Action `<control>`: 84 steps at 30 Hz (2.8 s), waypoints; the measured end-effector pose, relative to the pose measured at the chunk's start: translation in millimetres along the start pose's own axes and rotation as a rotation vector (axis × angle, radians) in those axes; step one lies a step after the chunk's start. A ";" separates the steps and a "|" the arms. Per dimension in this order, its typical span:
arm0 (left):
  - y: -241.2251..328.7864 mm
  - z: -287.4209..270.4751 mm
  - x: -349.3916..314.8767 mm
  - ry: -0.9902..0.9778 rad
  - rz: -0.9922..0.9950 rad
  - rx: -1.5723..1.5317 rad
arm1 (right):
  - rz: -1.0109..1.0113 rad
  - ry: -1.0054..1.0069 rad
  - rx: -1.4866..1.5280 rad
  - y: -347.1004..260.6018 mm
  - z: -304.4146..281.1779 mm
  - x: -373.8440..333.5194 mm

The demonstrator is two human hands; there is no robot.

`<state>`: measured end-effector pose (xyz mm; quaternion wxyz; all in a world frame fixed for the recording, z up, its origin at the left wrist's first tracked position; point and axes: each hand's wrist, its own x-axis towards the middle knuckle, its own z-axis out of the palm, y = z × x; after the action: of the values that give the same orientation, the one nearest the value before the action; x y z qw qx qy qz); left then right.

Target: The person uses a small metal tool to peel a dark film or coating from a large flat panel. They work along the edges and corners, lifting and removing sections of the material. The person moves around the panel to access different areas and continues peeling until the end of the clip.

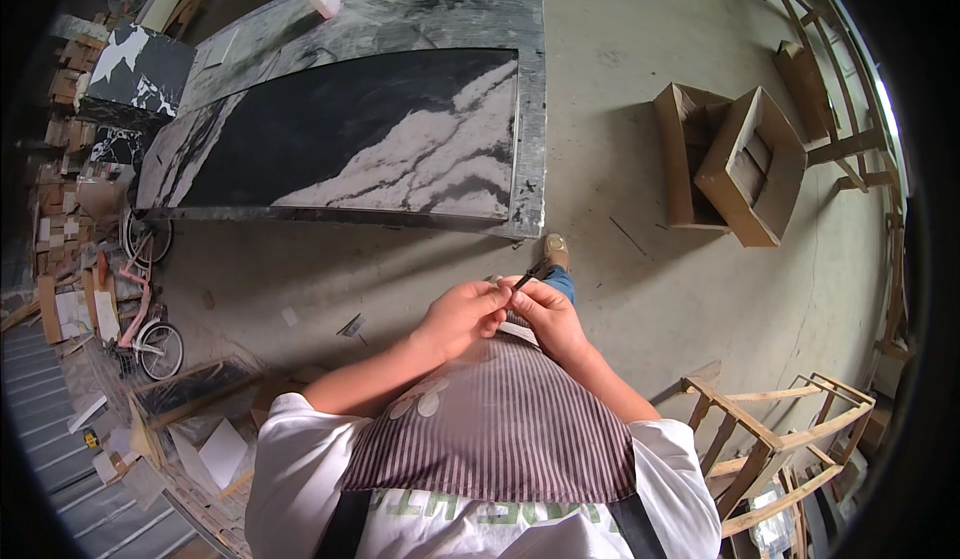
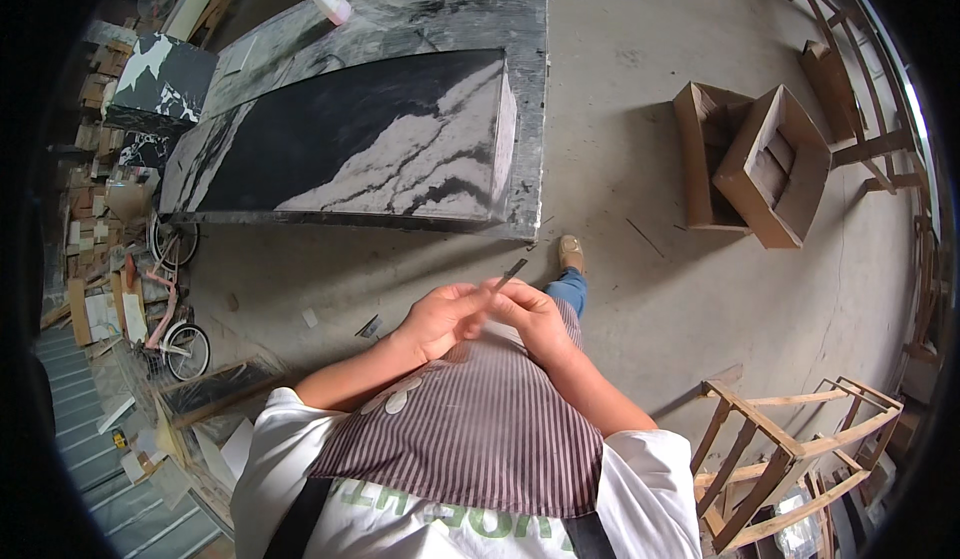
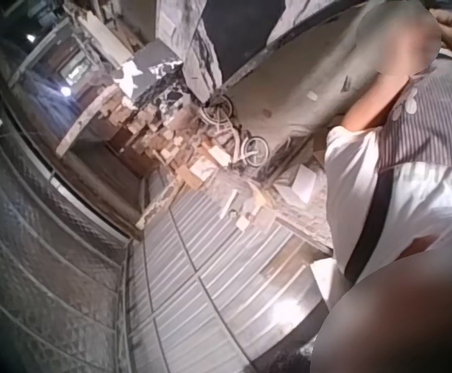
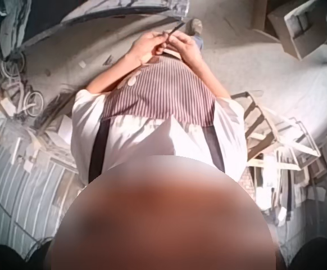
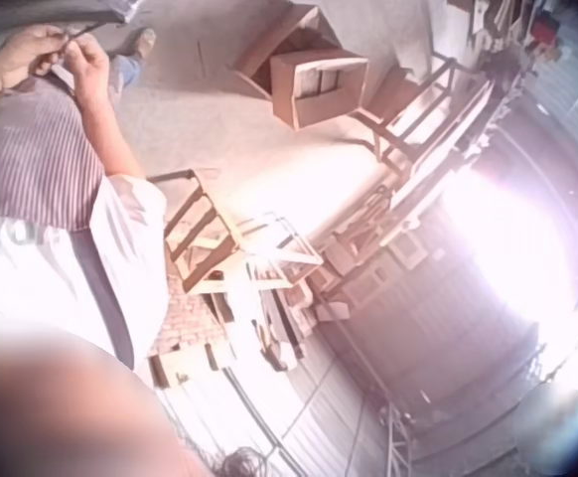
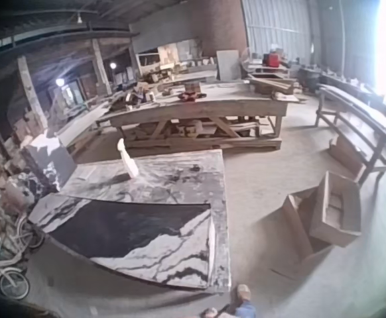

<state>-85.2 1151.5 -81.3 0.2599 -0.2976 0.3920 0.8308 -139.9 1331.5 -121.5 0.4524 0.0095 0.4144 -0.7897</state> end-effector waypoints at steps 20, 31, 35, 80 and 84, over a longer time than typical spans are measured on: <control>-12.4 0.8 6.2 0.065 0.002 0.310 | 0.219 0.376 -0.527 10.7 -147.9 109.1; -11.4 8.6 3.0 0.113 0.039 0.291 | -0.013 0.839 -0.904 21.2 -190.1 85.4; 2.5 9.8 -3.3 0.073 0.141 0.486 | -0.142 0.767 -0.332 1.7 -156.1 62.4; 278.5 69.4 164.5 0.703 0.888 1.544 | -0.551 0.429 -0.378 -147.1 -21.1 266.5; 281.3 70.3 163.4 0.702 0.885 1.684 | -0.541 0.420 -0.348 -148.7 -21.3 267.1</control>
<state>-405.1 1083.8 -19.5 -0.0759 -0.0732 0.9795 0.1717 -412.7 1193.7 -143.6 0.1277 -0.0153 0.6134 -0.7792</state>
